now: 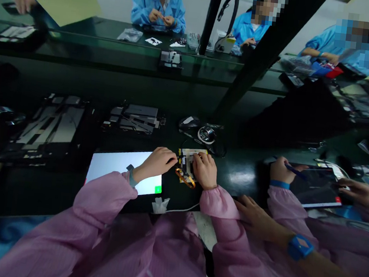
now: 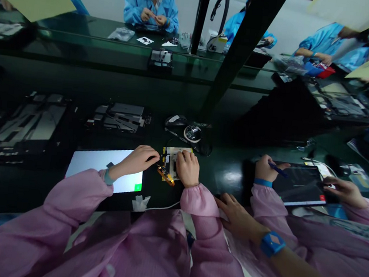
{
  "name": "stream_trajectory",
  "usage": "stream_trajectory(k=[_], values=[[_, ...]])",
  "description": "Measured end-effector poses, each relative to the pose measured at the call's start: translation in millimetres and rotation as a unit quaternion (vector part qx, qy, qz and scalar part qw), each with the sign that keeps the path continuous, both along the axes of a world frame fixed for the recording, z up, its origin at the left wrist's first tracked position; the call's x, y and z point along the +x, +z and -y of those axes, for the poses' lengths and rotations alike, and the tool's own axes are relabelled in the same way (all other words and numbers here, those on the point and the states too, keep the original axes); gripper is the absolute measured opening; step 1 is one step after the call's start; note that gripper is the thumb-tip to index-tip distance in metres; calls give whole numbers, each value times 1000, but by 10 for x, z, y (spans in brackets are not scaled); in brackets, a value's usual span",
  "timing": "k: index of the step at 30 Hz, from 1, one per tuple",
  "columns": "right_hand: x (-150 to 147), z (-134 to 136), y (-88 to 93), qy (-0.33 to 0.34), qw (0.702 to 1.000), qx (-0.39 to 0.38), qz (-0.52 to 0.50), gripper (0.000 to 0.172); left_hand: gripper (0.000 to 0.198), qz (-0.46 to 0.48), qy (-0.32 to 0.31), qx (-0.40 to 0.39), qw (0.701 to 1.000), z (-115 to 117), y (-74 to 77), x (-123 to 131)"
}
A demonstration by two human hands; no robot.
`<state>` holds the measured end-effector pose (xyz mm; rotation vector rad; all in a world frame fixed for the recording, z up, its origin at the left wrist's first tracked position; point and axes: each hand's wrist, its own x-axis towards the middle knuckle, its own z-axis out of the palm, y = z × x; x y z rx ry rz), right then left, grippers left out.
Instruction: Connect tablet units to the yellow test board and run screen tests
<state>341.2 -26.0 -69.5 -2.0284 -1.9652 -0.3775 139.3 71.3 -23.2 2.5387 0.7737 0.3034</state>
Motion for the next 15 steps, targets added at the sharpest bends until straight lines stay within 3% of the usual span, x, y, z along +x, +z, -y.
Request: stream_trajectory(k=[15], values=[[10,9,16,-6,998,-14,-62,30,28,-50,-15,-8,999,-12,111,34]])
